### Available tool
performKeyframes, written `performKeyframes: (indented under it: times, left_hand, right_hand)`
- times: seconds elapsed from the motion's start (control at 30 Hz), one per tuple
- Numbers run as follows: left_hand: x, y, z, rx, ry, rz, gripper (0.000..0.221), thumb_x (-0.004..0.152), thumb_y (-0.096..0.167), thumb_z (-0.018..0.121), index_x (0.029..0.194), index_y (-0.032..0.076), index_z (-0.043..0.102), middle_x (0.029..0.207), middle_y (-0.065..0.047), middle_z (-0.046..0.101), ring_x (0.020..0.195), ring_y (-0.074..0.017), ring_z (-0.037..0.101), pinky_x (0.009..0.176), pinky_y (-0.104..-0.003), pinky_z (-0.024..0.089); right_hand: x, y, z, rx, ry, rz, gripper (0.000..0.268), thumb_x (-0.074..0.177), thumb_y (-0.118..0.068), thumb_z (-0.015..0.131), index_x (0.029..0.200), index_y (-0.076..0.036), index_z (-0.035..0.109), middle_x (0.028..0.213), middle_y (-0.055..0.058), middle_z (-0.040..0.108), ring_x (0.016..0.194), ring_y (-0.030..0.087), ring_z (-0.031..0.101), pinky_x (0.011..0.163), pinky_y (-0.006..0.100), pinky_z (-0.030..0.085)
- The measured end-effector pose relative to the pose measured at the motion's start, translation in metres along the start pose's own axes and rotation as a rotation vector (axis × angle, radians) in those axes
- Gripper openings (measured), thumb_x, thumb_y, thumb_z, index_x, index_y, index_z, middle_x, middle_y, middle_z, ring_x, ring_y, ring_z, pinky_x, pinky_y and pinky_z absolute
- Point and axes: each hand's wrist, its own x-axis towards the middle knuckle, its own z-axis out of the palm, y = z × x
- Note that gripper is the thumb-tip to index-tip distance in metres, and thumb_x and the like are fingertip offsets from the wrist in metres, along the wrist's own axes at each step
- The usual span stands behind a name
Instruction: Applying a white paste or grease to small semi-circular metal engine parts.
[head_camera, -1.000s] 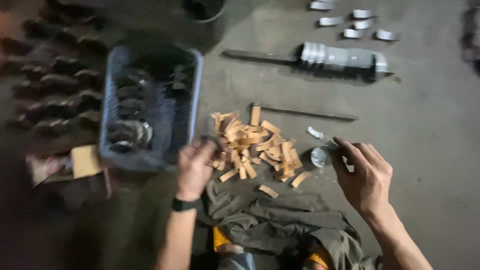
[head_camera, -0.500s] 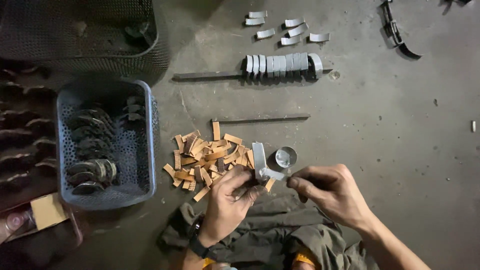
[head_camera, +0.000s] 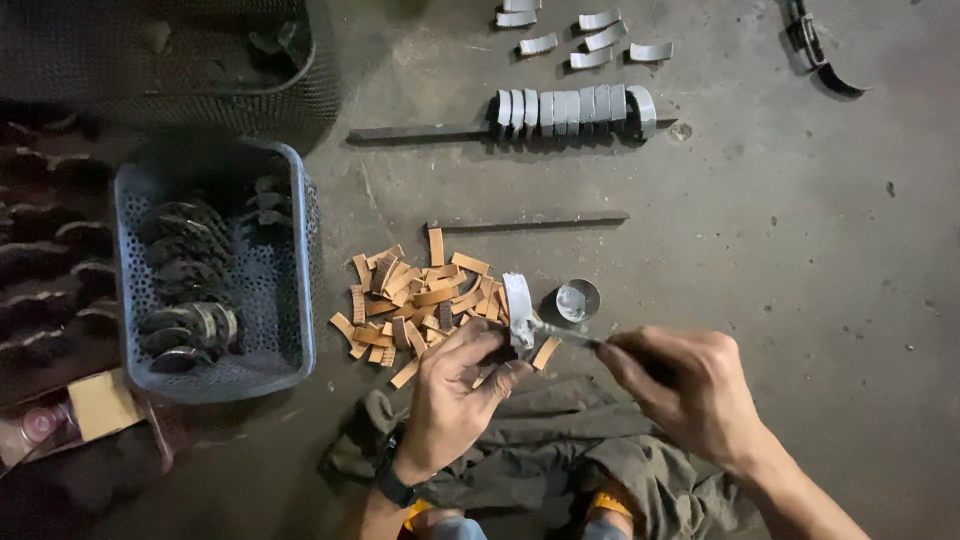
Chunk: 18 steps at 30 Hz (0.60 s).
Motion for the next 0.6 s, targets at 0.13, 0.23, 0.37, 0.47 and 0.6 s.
performKeyframes:
  times: [0.13, 0.23, 0.37, 0.47, 0.6]
  left_hand:
    - [-0.001, 0.000, 0.000, 0.120, 0.019, 0.082, 0.023, 0.086, 0.007, 0.082, 0.101, -0.006, 0.070, 0.089, -0.009, 0.064, 0.078, -0.0181, 0.062, 0.068, -0.030, 0.051]
    - [-0.002, 0.004, 0.002, 0.116, 0.007, 0.140, 0.022, 0.086, 0.004, 0.080, 0.101, -0.006, 0.068, 0.094, -0.010, 0.065, 0.084, -0.0199, 0.066, 0.072, -0.031, 0.053]
    - [-0.004, 0.007, 0.001, 0.106, -0.023, 0.171, 0.022, 0.086, 0.001, 0.077, 0.104, -0.006, 0.068, 0.099, -0.012, 0.066, 0.088, -0.0223, 0.068, 0.077, -0.032, 0.056]
    - [-0.007, 0.002, 0.001, 0.155, -0.021, 0.216, 0.023, 0.085, 0.001, 0.079, 0.103, -0.006, 0.067, 0.102, -0.013, 0.066, 0.091, -0.0248, 0.068, 0.078, -0.033, 0.056]
    - [-0.011, -0.004, 0.002, 0.198, -0.025, 0.267, 0.024, 0.083, 0.000, 0.081, 0.101, -0.006, 0.065, 0.106, -0.015, 0.064, 0.096, -0.0290, 0.068, 0.080, -0.036, 0.056]
  right_hand:
    - [-0.009, -0.010, 0.002, -0.054, 0.013, -0.202, 0.013, 0.082, -0.014, 0.076, 0.089, -0.002, 0.077, 0.062, 0.008, 0.067, 0.045, 0.014, 0.061, 0.043, 0.032, 0.048]
    - [-0.006, -0.007, 0.005, -0.081, -0.036, -0.175, 0.014, 0.082, -0.014, 0.076, 0.090, -0.003, 0.077, 0.063, 0.008, 0.069, 0.044, 0.014, 0.062, 0.041, 0.032, 0.049]
    - [-0.003, -0.014, 0.006, -0.065, -0.031, -0.113, 0.015, 0.084, -0.015, 0.075, 0.093, -0.004, 0.079, 0.065, 0.008, 0.072, 0.045, 0.015, 0.065, 0.043, 0.032, 0.050]
    - [-0.001, -0.006, 0.005, -0.011, -0.073, -0.064, 0.018, 0.085, -0.017, 0.074, 0.097, -0.004, 0.079, 0.069, 0.005, 0.077, 0.047, 0.011, 0.070, 0.043, 0.030, 0.053]
    - [0.004, 0.004, 0.000, 0.010, -0.098, 0.004, 0.020, 0.085, -0.018, 0.072, 0.098, -0.005, 0.080, 0.070, 0.005, 0.079, 0.049, 0.010, 0.070, 0.043, 0.030, 0.056]
